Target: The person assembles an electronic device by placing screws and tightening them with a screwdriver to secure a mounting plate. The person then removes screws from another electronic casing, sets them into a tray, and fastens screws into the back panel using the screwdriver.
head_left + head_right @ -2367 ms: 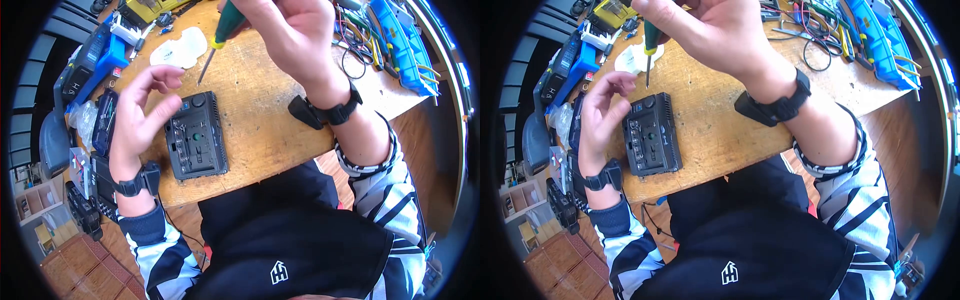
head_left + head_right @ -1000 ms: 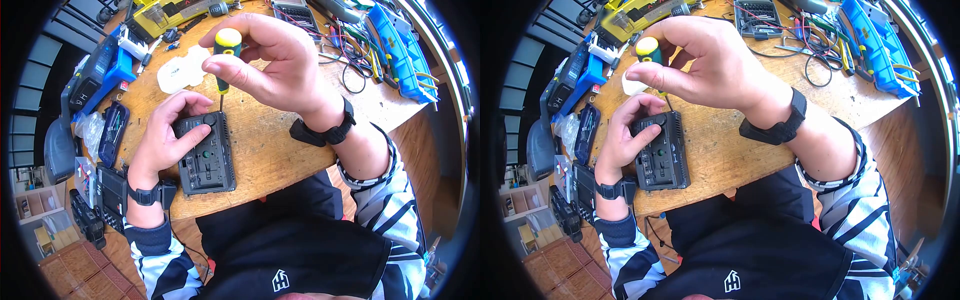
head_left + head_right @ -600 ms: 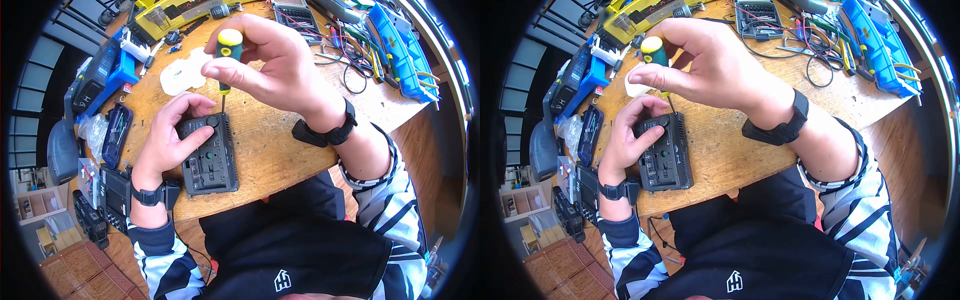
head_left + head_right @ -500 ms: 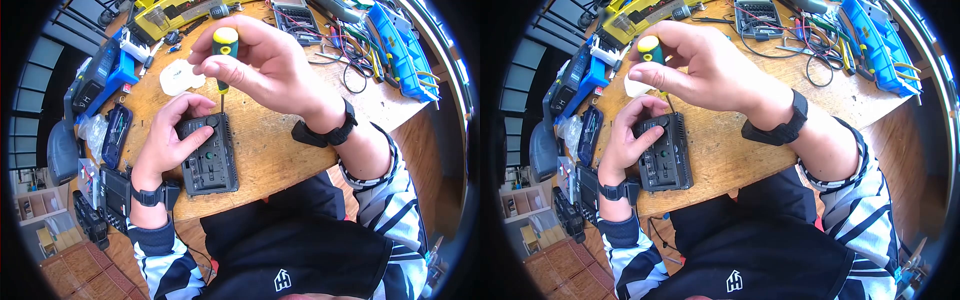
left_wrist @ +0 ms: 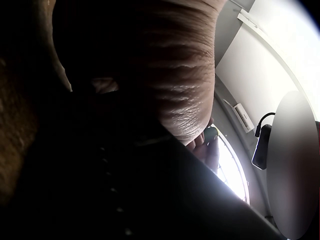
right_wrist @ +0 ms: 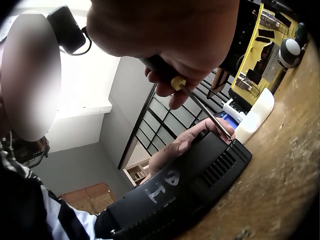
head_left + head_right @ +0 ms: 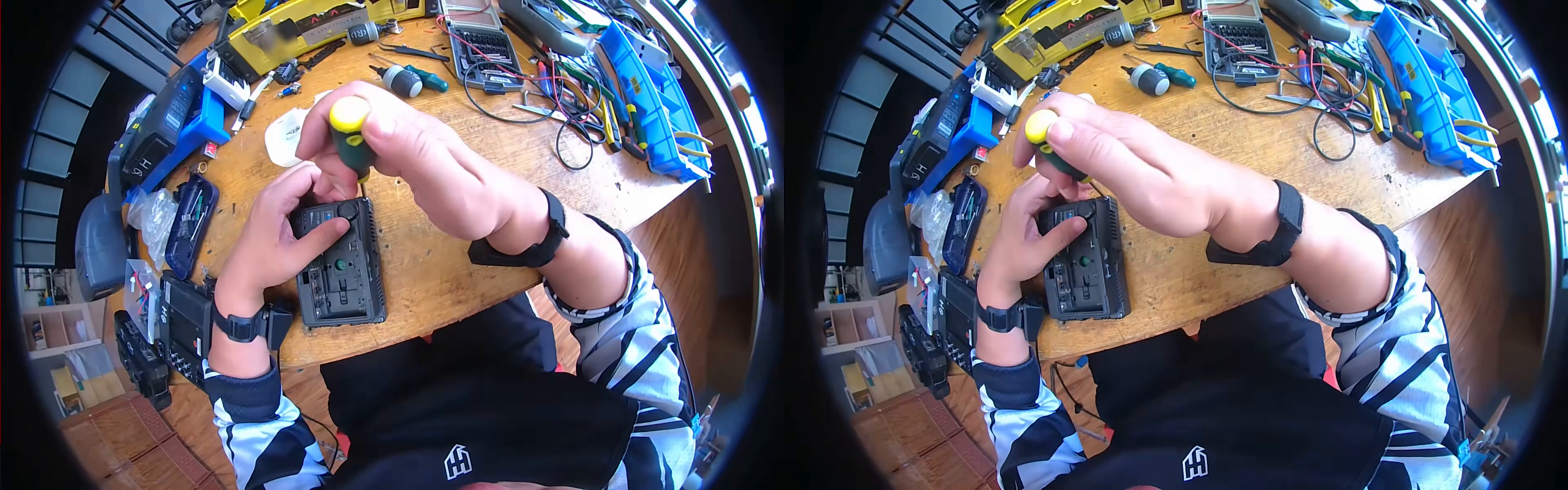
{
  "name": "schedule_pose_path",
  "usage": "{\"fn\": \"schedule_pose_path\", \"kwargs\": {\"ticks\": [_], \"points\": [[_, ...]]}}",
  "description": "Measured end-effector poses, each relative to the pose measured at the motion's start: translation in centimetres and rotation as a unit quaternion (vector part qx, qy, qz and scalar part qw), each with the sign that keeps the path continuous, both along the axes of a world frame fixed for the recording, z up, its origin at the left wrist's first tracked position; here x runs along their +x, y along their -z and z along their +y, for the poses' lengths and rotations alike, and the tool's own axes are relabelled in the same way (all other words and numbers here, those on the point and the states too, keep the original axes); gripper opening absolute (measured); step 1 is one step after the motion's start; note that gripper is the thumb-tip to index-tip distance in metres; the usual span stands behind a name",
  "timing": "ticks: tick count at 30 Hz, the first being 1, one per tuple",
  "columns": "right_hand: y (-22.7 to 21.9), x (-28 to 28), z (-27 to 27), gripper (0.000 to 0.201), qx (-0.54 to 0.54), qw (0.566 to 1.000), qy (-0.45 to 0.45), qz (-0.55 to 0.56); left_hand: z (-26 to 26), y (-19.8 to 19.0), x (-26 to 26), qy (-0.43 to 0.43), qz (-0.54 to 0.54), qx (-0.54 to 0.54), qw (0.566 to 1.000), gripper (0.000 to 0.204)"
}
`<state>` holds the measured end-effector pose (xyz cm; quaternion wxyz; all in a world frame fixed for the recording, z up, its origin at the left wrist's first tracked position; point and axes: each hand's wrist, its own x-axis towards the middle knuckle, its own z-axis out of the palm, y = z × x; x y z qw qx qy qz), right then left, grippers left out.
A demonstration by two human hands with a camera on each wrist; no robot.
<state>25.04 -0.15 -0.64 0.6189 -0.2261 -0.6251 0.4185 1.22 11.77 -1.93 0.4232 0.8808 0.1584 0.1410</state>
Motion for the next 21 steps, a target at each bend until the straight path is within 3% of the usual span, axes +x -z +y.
{"fn": "schedule_pose_path", "kwargs": {"ticks": [4, 5, 6, 8, 9, 13, 16, 18, 20, 21], "points": [[-0.3, 0.2, -0.2, 0.041, 0.021, 0.998, 0.049, -0.033, -1.2, -0.6, 0.5, -0.015, -0.039, -0.047, 0.998, 0.037], [-1.4, 0.4, -0.8, 0.032, -0.056, 0.998, 0.027, -0.004, -1.3, -0.7, 0.5, -0.018, -0.036, -0.042, 0.998, 0.037], [-1.3, 0.7, -0.8, 0.032, -0.056, 0.998, 0.026, -0.007, -1.3, -0.8, 0.5, -0.021, -0.032, -0.038, 0.999, 0.037], [-0.6, 1.3, -0.1, 0.022, 0.010, 0.997, 0.053, -0.057, -1.3, -1.1, 0.6, -0.013, -0.042, -0.018, 0.999, 0.038], [-0.4, 1.7, 0.5, 0.028, 0.070, 0.988, 0.100, -0.090, -1.2, -1.2, 0.7, -0.005, -0.048, 0.002, 0.999, 0.039], [-0.2, 1.9, 0.7, 0.047, 0.064, 0.984, 0.144, -0.079, -1.2, -1.2, 0.7, -0.006, -0.052, 0.015, 0.999, 0.040], [-0.6, 1.8, 0.3, 0.049, 0.029, 0.985, 0.161, -0.060, -1.1, -0.7, 0.7, -0.009, -0.043, -0.012, 0.999, 0.039], [-0.5, 1.5, 0.6, 0.050, 0.069, 0.981, 0.182, -0.008, -1.0, -0.2, 0.8, -0.010, -0.066, -0.045, 0.997, 0.038], [-0.9, 2.6, 1.0, 0.056, 0.178, 0.910, 0.288, -0.240, -1.0, -0.6, 0.7, -0.006, -0.053, -0.034, 0.998, 0.037], [-0.8, 2.6, 1.4, 0.053, 0.218, 0.900, 0.292, -0.239, -1.0, -0.8, 0.7, 0.000, -0.038, -0.022, 0.999, 0.037]]}}
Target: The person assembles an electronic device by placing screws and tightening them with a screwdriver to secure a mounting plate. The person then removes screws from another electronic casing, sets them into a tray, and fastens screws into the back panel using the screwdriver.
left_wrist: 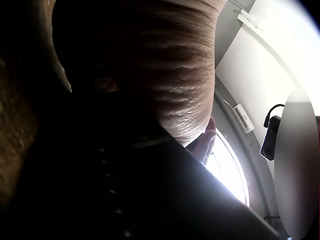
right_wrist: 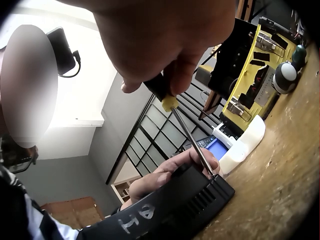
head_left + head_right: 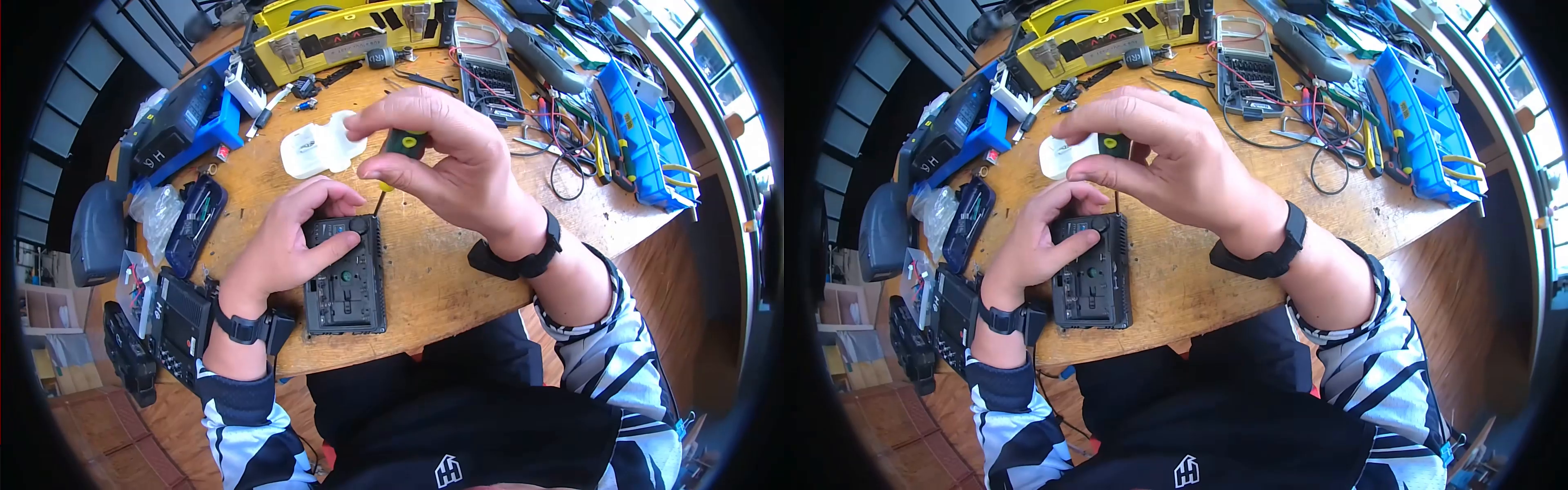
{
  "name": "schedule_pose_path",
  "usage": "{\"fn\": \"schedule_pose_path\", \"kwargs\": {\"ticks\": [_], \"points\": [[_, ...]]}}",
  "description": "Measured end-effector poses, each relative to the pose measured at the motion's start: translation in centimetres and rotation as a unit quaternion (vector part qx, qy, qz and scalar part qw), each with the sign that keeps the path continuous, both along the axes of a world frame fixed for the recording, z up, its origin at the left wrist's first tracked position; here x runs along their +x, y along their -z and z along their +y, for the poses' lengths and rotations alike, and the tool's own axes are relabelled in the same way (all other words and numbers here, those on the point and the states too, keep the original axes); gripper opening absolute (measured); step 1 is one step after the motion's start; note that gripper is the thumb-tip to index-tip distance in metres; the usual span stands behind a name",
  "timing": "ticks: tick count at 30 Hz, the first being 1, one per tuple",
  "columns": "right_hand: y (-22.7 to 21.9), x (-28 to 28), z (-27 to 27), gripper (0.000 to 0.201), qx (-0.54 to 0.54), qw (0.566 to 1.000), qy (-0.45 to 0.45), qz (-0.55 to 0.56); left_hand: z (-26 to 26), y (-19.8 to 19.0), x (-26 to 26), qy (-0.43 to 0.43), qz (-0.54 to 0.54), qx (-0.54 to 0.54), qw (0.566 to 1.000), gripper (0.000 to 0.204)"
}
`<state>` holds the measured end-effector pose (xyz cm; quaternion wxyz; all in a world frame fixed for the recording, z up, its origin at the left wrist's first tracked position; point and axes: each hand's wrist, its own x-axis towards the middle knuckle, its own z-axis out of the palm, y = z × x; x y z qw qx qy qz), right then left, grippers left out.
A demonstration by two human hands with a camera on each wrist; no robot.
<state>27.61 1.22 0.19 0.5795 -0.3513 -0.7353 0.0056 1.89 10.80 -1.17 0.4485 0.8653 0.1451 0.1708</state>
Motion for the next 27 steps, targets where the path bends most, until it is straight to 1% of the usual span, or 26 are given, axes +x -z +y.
{"fn": "schedule_pose_path", "kwargs": {"ticks": [1, 3, 4, 6, 7, 9, 11, 13, 14, 16, 17, 19, 20, 22, 23, 25, 26, 27], "points": [[-0.1, -0.1, -0.2, 0.053, 0.001, 1.000, -0.002, -0.001, 0.1, 0.0, 0.0, -0.002, -0.001, 0.001, 1.000, 0.037], [-0.7, -0.7, -1.1, 0.035, -0.065, 0.992, -0.070, 0.083, 0.0, 0.0, 0.0, 0.000, 0.000, -0.008, 1.000, 0.037], [-0.8, -0.7, -1.3, 0.035, -0.065, 0.992, -0.072, 0.081, 0.0, 0.0, 0.0, -0.002, -0.001, -0.008, 1.000, 0.037], [-1.1, -0.4, -1.4, 0.032, -0.073, 0.988, -0.111, 0.074, 0.1, 0.0, 0.1, 0.006, 0.002, 0.011, 1.000, 0.037], [-1.1, -0.2, -1.2, 0.032, -0.073, 0.988, -0.113, 0.073, 0.1, -0.1, 0.0, 0.004, 0.001, 0.012, 1.000, 0.037], [-1.0, 0.3, -0.7, 0.036, -0.042, 0.996, -0.073, -0.003, 0.1, -0.1, 0.0, 0.005, 0.005, 0.011, 1.000, 0.037], [-1.8, 0.7, -1.3, 0.039, -0.057, 0.996, -0.072, -0.016, 0.1, 0.0, -0.1, 0.002, 0.004, 0.007, 1.000, 0.036], [-2.8, 0.8, -2.0, 0.037, -0.071, 0.994, -0.022, -0.078, 0.1, 0.1, 0.0, -0.002, 0.002, 0.003, 1.000, 0.036], [-2.7, 0.5, -2.0, 0.037, -0.071, 0.994, -0.023, -0.079, 0.1, 0.2, 0.0, -0.001, -0.001, 0.000, 1.000, 0.036], [-1.9, -0.5, -1.5, 0.043, -0.023, 0.999, -0.031, 0.010, 0.1, 0.3, -0.1, -0.001, -0.004, -0.005, 1.000, 0.036], [-1.4, -0.8, -1.1, 0.043, -0.023, 0.999, -0.031, 0.010, 0.1, 0.3, -0.1, 0.002, -0.004, -0.002, 1.000, 0.036], [-0.5, -1.2, -0.2, 0.047, 0.020, 1.000, -0.004, 0.023, 0.2, 0.2, 0.0, 0.003, -0.005, 0.002, 1.000, 0.036], [-0.6, -0.9, -0.3, 0.047, 0.021, 1.000, -0.004, 0.023, 0.2, 0.3, 0.0, 0.006, -0.008, 0.005, 1.000, 0.037], [-0.8, -0.1, -0.8, 0.048, -0.009, 0.997, -0.057, 0.045, 0.2, 0.3, -0.1, 0.008, -0.011, 0.008, 1.000, 0.037], [-0.9, 0.2, -1.2, 0.048, -0.009, 0.997, -0.058, 0.045, 0.3, 0.3, -0.1, 0.009, -0.007, 0.008, 1.000, 0.037], [-1.3, 0.6, -1.9, 0.041, -0.025, 0.999, 0.012, 0.033, 0.2, 0.2, -0.1, 0.010, -0.003, 0.008, 1.000, 0.037], [-1.1, 0.6, -1.8, 0.033, -0.019, 0.999, 0.018, 0.037, 0.1, 0.2, -0.1, 0.005, -0.002, -0.005, 1.000, 0.037], [-1.1, 0.4, -1.7, 0.033, -0.018, 0.999, 0.018, 0.036, 0.1, 0.2, -0.1, 0.001, -0.002, -0.017, 1.000, 0.037]]}}
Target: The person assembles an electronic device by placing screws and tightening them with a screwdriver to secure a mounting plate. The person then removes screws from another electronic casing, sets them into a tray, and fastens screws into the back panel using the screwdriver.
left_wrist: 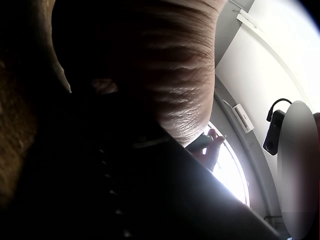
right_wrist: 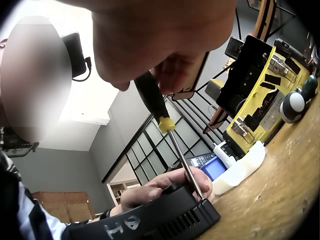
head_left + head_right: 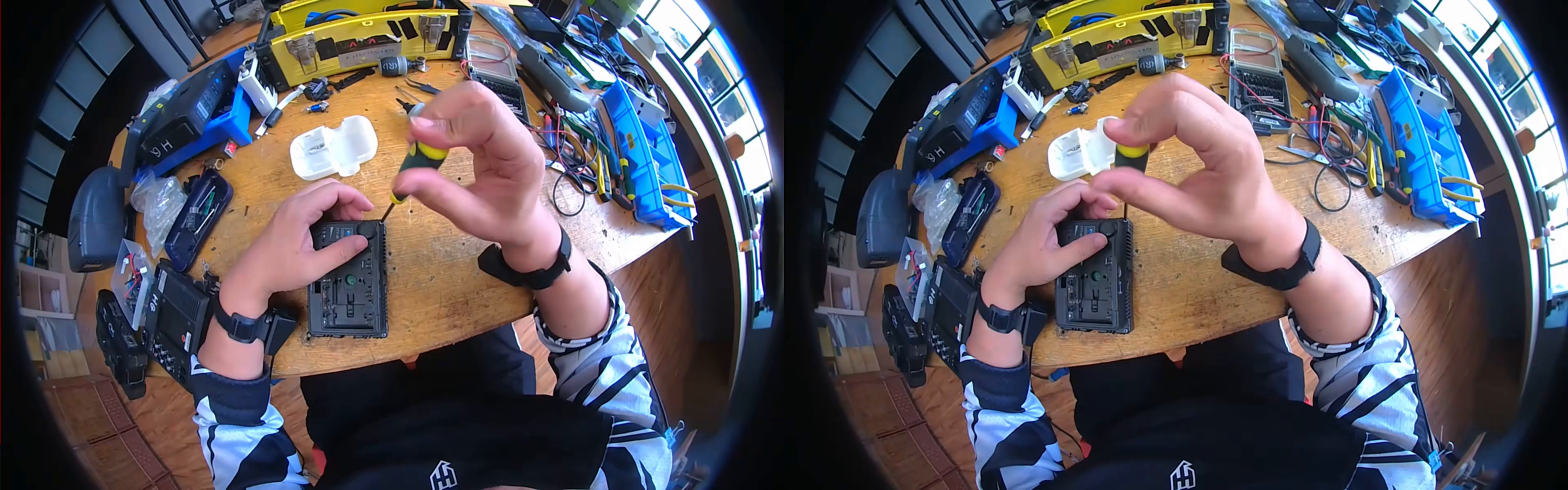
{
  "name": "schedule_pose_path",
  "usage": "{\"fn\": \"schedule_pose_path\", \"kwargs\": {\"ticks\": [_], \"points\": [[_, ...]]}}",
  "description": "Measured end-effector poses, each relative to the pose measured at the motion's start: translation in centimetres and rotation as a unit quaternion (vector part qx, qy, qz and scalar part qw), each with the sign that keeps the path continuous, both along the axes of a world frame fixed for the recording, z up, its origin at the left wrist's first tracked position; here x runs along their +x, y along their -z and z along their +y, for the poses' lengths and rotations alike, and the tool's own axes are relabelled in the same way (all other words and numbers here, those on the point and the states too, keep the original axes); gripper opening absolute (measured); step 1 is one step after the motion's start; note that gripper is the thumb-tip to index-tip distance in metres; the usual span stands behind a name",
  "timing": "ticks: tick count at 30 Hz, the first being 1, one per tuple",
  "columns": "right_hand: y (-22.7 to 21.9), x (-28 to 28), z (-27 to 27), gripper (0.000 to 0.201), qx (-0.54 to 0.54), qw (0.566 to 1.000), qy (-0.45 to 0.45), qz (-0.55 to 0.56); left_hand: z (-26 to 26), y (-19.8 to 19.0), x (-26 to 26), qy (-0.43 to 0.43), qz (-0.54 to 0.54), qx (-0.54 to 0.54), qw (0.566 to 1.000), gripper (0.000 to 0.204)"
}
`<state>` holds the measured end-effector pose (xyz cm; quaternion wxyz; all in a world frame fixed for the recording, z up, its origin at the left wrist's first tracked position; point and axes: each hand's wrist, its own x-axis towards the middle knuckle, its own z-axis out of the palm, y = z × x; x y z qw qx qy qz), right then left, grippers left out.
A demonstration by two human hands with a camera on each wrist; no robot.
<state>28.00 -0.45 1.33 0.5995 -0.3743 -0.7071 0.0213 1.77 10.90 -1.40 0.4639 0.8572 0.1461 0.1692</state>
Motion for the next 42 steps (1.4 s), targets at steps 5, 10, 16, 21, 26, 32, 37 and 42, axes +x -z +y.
{"fn": "schedule_pose_path", "kwargs": {"ticks": [5, 10, 16, 21, 26, 32, 37, 42], "points": [[0.9, -1.2, 0.3, 0.029, -0.020, 0.990, -0.092, 0.109, 0.0, -0.1, 0.0, 0.003, -0.001, 0.018, 1.000, 0.037], [-0.7, 0.6, -0.2, 0.026, 0.007, 0.998, -0.029, -0.054, -0.1, -0.2, 0.1, -0.006, -0.006, -0.001, 1.000, 0.037], [0.7, -1.4, 0.7, 0.027, 0.025, 0.996, -0.065, 0.059, -0.1, 0.0, 0.1, 0.002, -0.002, 0.013, 1.000, 0.037], [0.6, -0.6, 0.7, 0.026, -0.017, 0.991, -0.103, 0.086, 0.0, -0.1, 0.0, 0.005, 0.000, 0.017, 1.000, 0.037], [0.0, 0.8, 0.0, 0.030, -0.037, 0.996, -0.077, 0.014, -0.1, 0.1, 0.0, -0.005, -0.008, 0.003, 1.000, 0.037], [0.6, -0.3, 0.3, 0.036, -0.040, 0.973, -0.192, 0.122, 0.0, -0.1, 0.1, 0.000, 0.006, 0.015, 1.000, 0.037], [0.8, -0.6, 0.6, 0.028, -0.012, 0.988, -0.127, 0.092, -0.2, -0.1, 0.0, -0.005, -0.007, 0.012, 1.000, 0.036], [0.8, 0.4, 0.5, 0.035, -0.010, 0.992, -0.113, 0.050, -0.2, -0.1, 0.0, -0.009, -0.003, 0.014, 1.000, 0.036]]}}
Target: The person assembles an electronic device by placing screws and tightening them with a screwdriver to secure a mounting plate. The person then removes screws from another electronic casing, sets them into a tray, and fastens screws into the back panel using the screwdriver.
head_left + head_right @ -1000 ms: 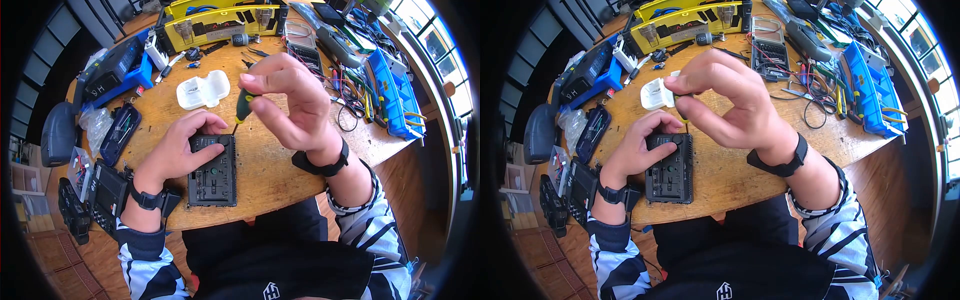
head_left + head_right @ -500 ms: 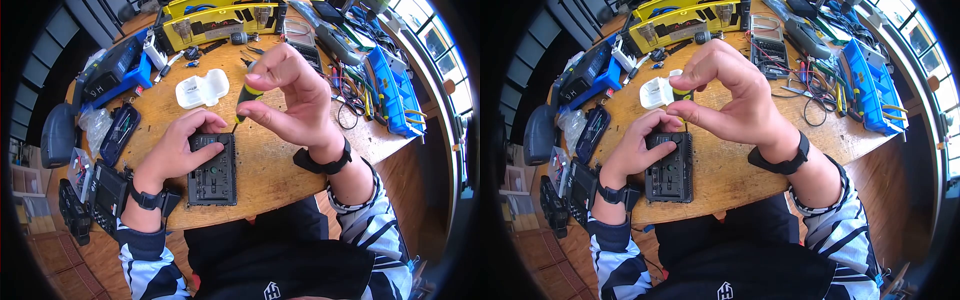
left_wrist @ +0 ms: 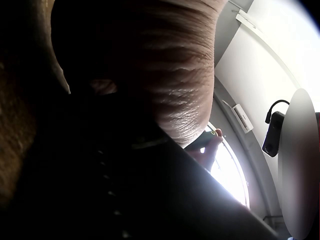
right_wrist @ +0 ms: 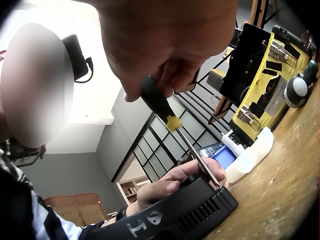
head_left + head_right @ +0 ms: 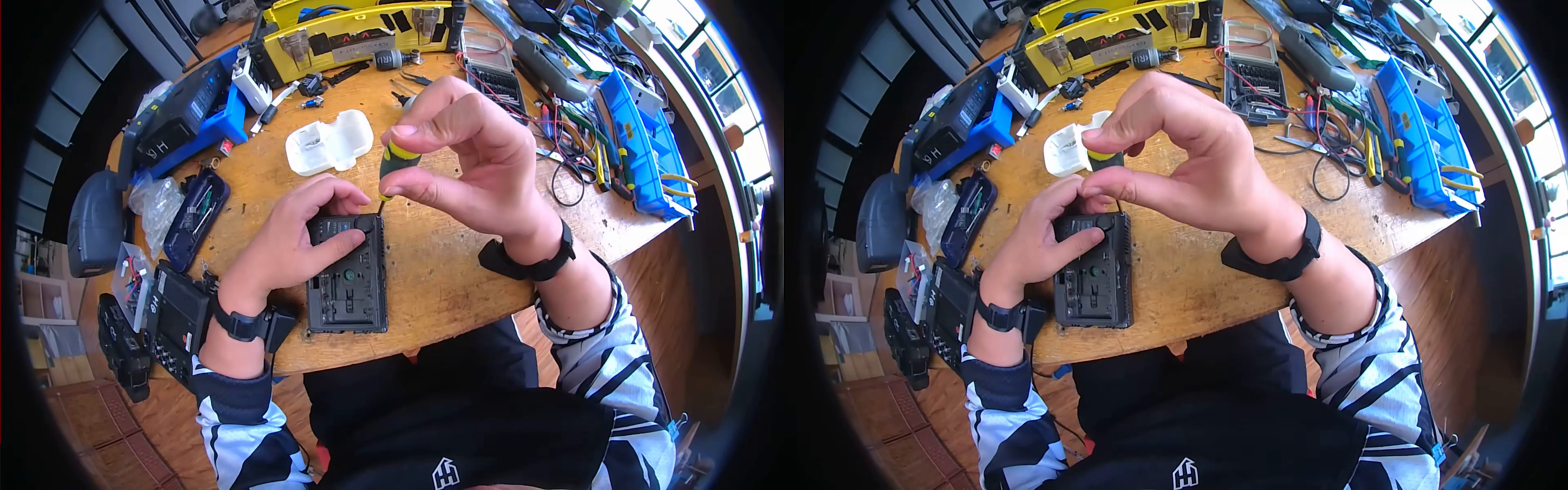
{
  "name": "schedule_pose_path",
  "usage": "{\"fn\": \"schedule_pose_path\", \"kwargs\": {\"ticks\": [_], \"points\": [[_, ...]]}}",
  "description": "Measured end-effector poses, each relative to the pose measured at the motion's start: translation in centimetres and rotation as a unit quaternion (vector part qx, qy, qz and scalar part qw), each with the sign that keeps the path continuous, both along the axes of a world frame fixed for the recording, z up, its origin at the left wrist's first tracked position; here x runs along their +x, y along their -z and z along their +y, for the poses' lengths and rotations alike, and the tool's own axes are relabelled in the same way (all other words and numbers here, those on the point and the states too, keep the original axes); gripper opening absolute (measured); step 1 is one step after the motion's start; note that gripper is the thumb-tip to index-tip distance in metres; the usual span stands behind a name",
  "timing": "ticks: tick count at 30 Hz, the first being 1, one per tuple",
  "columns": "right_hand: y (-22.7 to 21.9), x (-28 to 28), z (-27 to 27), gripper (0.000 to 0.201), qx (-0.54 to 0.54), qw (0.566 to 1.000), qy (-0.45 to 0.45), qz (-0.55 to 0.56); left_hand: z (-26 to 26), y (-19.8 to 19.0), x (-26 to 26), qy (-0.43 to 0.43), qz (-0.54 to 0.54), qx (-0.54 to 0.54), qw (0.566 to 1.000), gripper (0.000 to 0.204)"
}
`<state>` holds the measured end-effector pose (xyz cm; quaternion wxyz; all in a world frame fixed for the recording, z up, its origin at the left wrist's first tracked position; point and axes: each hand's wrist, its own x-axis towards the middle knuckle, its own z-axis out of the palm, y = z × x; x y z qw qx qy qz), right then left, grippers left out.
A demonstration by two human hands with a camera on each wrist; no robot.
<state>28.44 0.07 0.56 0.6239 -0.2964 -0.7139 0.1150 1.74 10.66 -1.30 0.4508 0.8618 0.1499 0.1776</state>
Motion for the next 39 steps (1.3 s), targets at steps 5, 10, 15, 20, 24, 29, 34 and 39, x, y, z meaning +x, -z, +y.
{"fn": "schedule_pose_path", "kwargs": {"ticks": [5, 10, 15, 20, 24, 29, 34, 39], "points": [[0.0, 0.3, -0.2, 0.039, 0.001, 0.997, 0.011, -0.071, 0.2, 0.1, 0.0, 0.006, 0.000, -0.002, 1.000, 0.035], [0.2, -2.9, -0.4, 0.016, -0.068, 0.980, -0.092, 0.164, 0.2, 0.2, 0.1, 0.008, -0.002, -0.002, 1.000, 0.036], [0.1, -1.2, 0.0, 0.026, -0.030, 0.998, -0.035, 0.036, 0.2, 0.3, 0.0, 0.007, -0.011, -0.005, 1.000, 0.036], [-0.8, 0.3, -0.3, 0.025, 0.002, 0.999, 0.028, -0.043, 0.3, 0.2, 0.0, 0.008, -0.002, -0.006, 1.000, 0.036], [-0.6, -0.9, 0.2, 0.027, 0.034, 0.999, 0.021, -0.011, 0.3, 0.2, 0.0, 0.007, 0.000, -0.008, 1.000, 0.036], [0.1, -0.8, 0.0, 0.037, -0.044, 0.994, -0.100, 0.027, 0.3, 0.4, -0.1, 0.011, 0.004, -0.016, 1.000, 0.037], [0.6, 1.0, 0.0, 0.055, -0.017, 0.998, -0.044, -0.035, 1.1, 1.1, -0.2, 0.027, -0.006, 0.003, 1.000, 0.037], [1.7, 0.7, 1.6, 0.051, 0.000, 0.999, -0.006, 0.039, 0.7, 1.1, -0.4, 0.018, 0.007, -0.026, 0.999, 0.035]]}}
